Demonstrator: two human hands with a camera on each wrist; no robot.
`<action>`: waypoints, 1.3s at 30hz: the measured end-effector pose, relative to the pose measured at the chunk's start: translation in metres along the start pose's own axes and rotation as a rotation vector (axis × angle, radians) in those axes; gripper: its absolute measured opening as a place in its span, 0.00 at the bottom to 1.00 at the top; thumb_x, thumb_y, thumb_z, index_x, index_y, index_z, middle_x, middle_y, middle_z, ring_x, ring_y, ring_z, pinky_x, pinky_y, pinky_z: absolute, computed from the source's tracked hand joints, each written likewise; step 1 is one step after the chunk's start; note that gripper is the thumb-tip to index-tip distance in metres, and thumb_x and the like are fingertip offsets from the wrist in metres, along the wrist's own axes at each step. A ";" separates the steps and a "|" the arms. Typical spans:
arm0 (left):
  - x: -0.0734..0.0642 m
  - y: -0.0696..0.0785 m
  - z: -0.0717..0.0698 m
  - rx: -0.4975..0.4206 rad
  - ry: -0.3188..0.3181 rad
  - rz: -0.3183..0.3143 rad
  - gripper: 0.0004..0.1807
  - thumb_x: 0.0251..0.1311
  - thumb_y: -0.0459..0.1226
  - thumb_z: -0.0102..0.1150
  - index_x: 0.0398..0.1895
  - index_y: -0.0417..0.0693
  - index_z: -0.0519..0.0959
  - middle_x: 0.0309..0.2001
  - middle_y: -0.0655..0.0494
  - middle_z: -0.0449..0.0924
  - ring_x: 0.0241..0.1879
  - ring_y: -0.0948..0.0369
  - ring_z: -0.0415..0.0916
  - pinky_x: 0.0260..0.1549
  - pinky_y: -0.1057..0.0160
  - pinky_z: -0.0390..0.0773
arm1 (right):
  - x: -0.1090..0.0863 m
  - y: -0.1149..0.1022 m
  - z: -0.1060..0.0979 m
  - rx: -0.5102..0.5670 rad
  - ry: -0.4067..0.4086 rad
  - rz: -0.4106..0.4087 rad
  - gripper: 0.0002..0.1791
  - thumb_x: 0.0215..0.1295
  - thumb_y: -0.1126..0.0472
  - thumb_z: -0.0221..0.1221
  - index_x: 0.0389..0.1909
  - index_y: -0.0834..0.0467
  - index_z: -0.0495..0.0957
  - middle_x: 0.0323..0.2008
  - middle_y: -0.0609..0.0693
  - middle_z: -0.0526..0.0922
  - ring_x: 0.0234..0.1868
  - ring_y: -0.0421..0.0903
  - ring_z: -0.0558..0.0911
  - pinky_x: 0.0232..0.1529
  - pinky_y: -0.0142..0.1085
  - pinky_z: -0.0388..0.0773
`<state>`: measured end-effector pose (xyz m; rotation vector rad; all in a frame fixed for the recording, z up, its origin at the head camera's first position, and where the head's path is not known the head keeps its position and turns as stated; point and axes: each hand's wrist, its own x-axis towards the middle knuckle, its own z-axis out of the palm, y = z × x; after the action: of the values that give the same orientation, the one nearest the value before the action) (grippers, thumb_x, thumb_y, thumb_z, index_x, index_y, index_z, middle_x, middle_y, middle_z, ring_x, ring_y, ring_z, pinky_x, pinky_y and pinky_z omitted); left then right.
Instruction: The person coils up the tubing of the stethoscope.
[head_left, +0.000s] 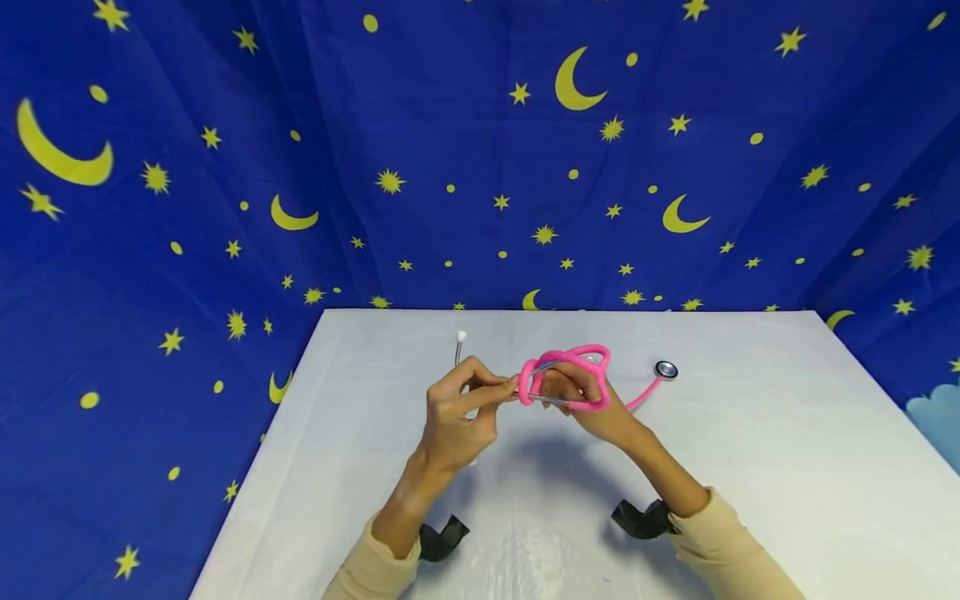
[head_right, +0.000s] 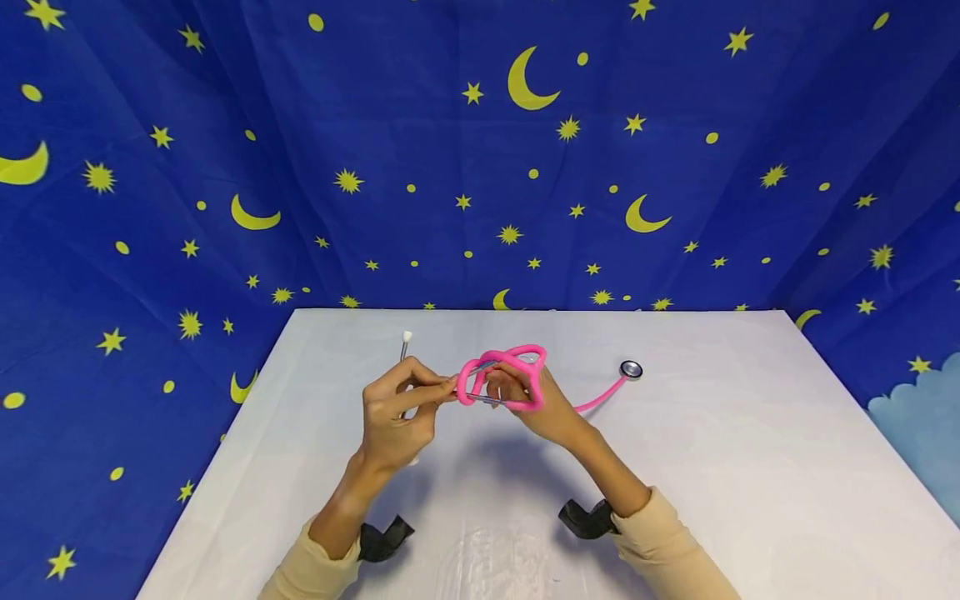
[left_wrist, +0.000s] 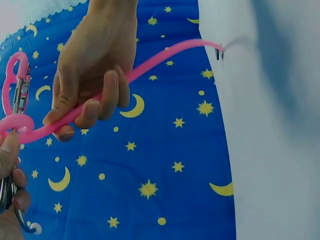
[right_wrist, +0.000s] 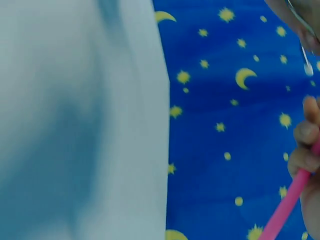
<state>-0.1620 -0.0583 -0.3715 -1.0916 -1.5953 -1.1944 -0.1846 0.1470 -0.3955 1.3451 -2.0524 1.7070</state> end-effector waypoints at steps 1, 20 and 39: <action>-0.001 -0.001 -0.001 0.006 0.018 -0.014 0.09 0.45 0.18 0.58 0.24 0.34 0.84 0.25 0.49 0.72 0.22 0.61 0.74 0.23 0.75 0.72 | 0.000 -0.001 0.005 -0.055 0.011 0.024 0.26 0.60 0.83 0.43 0.53 0.55 0.70 0.26 0.53 0.77 0.25 0.40 0.74 0.21 0.31 0.71; -0.017 -0.014 0.006 0.043 0.029 -0.208 0.10 0.46 0.17 0.53 0.22 0.33 0.83 0.25 0.50 0.74 0.23 0.60 0.77 0.26 0.76 0.77 | -0.015 -0.022 0.053 -0.756 0.131 0.281 0.08 0.67 0.66 0.48 0.27 0.58 0.70 0.14 0.38 0.63 0.14 0.31 0.62 0.16 0.23 0.63; -0.023 -0.031 -0.008 0.360 -0.110 -0.347 0.14 0.41 0.17 0.50 0.22 0.37 0.84 0.23 0.54 0.74 0.21 0.64 0.76 0.19 0.75 0.73 | -0.028 -0.057 0.040 -1.205 -0.286 -0.044 0.09 0.68 0.60 0.43 0.30 0.58 0.67 0.13 0.41 0.60 0.10 0.34 0.57 0.10 0.25 0.49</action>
<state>-0.1848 -0.0745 -0.3999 -0.6752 -2.0509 -1.0176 -0.1118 0.1310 -0.3862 1.1316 -2.4139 0.0416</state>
